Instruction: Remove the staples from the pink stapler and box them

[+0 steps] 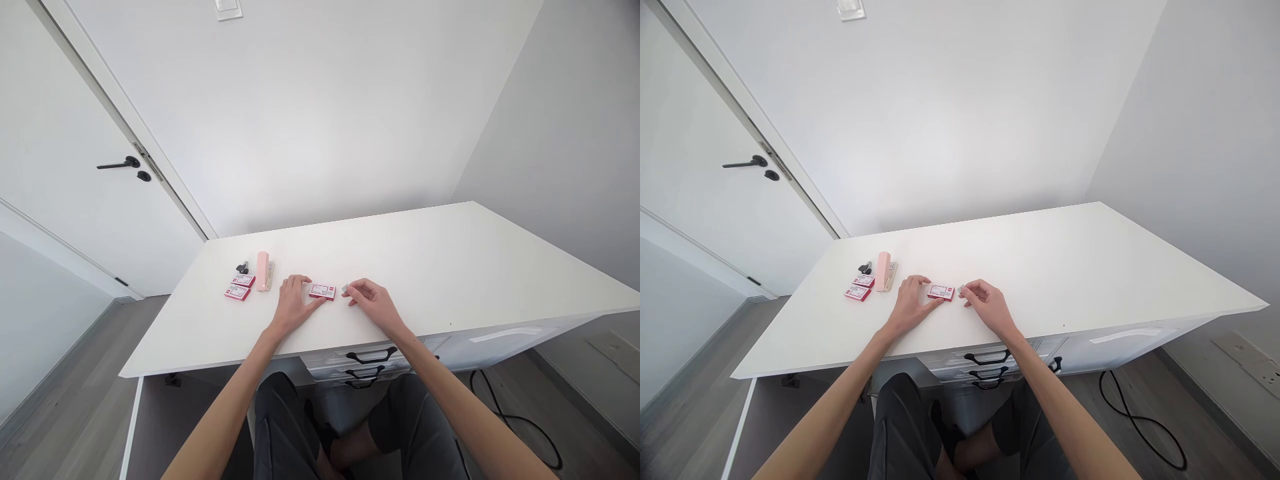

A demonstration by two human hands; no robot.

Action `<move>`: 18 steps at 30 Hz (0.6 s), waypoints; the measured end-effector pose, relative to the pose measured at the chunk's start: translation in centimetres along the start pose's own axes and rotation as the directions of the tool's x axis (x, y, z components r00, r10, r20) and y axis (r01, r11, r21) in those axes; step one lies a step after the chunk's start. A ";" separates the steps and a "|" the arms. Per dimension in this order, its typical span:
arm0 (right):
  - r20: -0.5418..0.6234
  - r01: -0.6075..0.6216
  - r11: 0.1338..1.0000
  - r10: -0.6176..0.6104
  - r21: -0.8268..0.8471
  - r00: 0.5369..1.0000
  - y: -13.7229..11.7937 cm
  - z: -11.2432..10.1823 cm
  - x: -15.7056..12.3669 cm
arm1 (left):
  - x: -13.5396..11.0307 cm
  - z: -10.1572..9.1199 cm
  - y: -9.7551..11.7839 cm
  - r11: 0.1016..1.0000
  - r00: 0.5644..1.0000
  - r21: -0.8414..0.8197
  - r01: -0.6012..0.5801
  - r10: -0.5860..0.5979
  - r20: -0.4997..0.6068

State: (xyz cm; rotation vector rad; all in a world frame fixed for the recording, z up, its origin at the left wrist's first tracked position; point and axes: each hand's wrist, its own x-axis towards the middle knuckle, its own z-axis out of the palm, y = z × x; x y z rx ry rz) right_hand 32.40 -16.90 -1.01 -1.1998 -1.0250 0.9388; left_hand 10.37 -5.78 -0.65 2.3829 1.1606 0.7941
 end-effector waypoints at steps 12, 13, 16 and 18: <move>0.030 -0.010 1.000 0.011 -0.008 0.999 -0.3 0.2 -0.2 | -0.9 -0.9 2.0 0.962 0.990 -0.273 -0.009 0.047 0.133; 0.027 -0.010 1.000 0.010 -0.009 1.000 -0.3 0.2 -0.2 | -1.0 -1.0 2.1 0.958 0.989 -0.285 -0.012 0.054 0.138; -0.002 -0.005 1.000 0.005 0.002 1.000 -0.2 0.1 -0.2 | -1.0 -1.2 2.4 0.957 0.989 -0.289 -0.005 0.048 0.142; -0.008 -0.004 1.000 0.004 0.004 1.000 -0.2 0.1 -0.2 | -1.0 -1.3 2.5 0.960 0.989 -0.281 0.005 0.038 0.144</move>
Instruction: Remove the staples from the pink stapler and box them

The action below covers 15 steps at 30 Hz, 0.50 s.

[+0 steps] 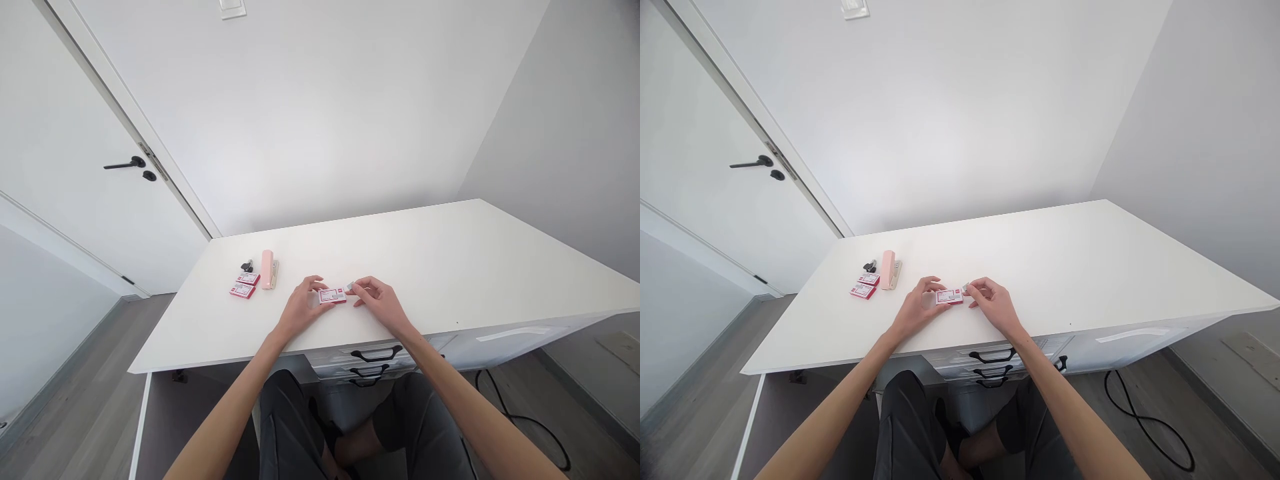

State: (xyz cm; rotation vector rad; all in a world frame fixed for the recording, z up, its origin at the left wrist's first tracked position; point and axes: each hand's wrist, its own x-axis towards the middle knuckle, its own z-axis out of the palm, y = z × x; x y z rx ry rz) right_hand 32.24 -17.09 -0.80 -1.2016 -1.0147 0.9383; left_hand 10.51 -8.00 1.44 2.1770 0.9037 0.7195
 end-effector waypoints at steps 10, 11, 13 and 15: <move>0.094 -0.021 0.997 0.029 -0.081 0.995 -0.4 -0.5 -0.1 | -0.1 -0.1 0.1 1.000 0.999 -0.004 -0.029 0.029 0.020; 0.107 -0.016 0.996 0.025 -0.085 0.994 -0.5 -0.5 -0.2 | -0.1 -0.1 0.1 1.000 0.999 -0.001 -0.027 0.027 0.027; 0.131 -0.005 0.996 0.016 -0.089 0.991 -0.5 -0.6 -0.2 | -0.1 -0.1 0.2 1.000 0.999 0.002 -0.023 0.023 0.038; 0.152 0.003 0.996 0.011 -0.091 0.988 -0.5 -0.7 -0.2 | -0.1 -0.1 0.2 1.000 0.999 0.000 -0.024 0.024 0.045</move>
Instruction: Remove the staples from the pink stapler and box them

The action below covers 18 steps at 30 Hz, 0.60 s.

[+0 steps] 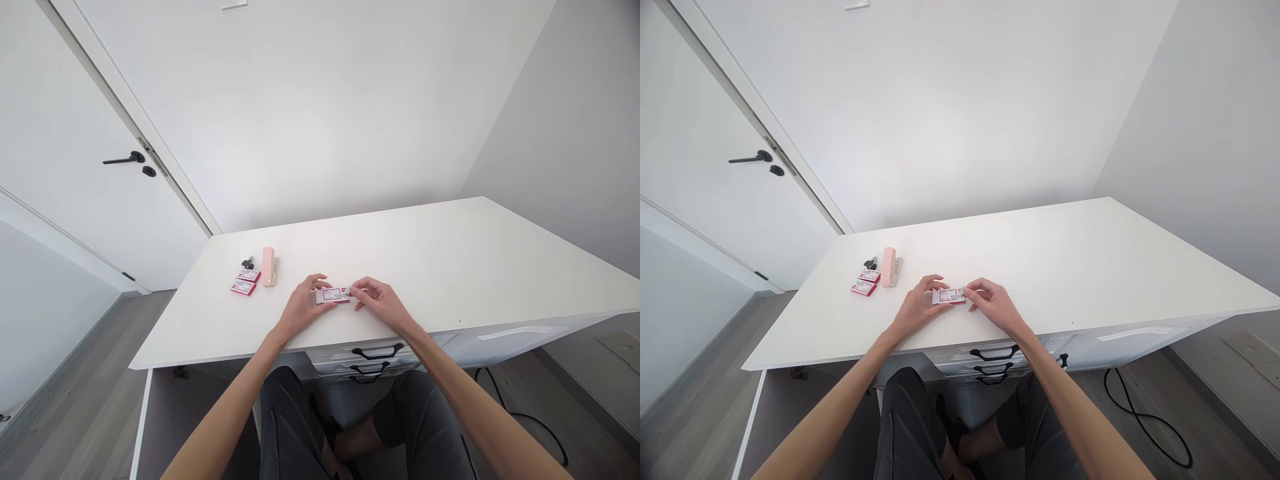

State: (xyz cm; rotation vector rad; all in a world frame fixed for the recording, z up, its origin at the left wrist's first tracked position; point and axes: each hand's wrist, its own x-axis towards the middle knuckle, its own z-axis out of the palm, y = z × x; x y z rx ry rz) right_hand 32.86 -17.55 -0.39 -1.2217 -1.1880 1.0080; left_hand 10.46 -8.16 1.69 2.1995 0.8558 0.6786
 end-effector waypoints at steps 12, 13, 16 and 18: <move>-0.208 -0.023 0.999 0.031 0.039 0.978 0.0 0.5 -0.1 | 0.0 0.1 -0.4 0.999 0.996 0.033 -0.038 0.035 0.083; -0.230 -0.025 0.999 0.029 0.023 0.973 0.1 0.5 -0.1 | 0.0 0.2 -0.4 0.996 0.995 0.060 -0.062 0.057 0.081; -0.247 -0.018 1.000 0.011 -0.024 0.969 0.2 0.5 -0.1 | 0.0 0.3 -0.4 0.974 0.992 0.194 -0.119 0.124 -0.012; -0.239 -0.012 0.999 0.001 -0.044 0.971 0.3 0.4 -0.1 | -0.1 0.5 -0.4 0.956 0.987 0.283 -0.076 0.112 -0.114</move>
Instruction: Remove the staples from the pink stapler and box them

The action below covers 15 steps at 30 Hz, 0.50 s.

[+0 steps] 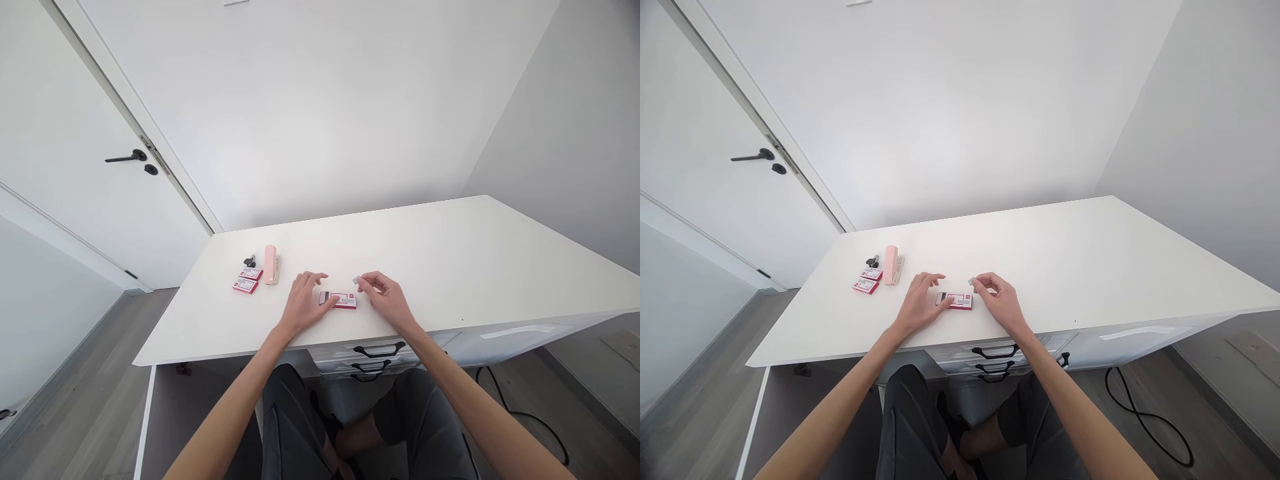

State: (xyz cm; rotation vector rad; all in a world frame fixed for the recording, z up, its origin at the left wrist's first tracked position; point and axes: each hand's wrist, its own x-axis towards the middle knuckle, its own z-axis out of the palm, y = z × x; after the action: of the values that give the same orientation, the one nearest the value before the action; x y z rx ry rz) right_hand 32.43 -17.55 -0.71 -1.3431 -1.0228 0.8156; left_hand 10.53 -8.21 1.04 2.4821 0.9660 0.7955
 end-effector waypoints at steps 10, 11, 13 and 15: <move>0.075 0.077 0.991 -0.069 -0.111 0.995 0.4 0.1 -0.1 | -0.4 0.2 0.4 0.994 0.987 -0.071 0.077 -0.066 0.149; 0.094 0.106 0.986 -0.094 -0.132 0.991 0.3 0.1 -0.1 | -0.4 0.1 0.4 0.992 0.984 -0.095 0.078 -0.061 0.168; 0.149 0.181 0.969 -0.157 -0.166 0.976 0.2 0.1 -0.2 | -0.3 0.0 0.3 0.987 0.978 -0.135 0.087 -0.059 0.200; 0.212 0.261 0.947 -0.221 -0.185 0.952 0.1 0.2 -0.2 | -0.3 0.0 0.2 0.982 0.974 -0.163 0.092 -0.055 0.220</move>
State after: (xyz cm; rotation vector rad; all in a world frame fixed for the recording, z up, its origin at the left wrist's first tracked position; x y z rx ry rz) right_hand 32.20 -17.63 -0.86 -1.2997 -1.4281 0.6706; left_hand 10.45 -8.62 1.02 2.3120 0.8683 0.5480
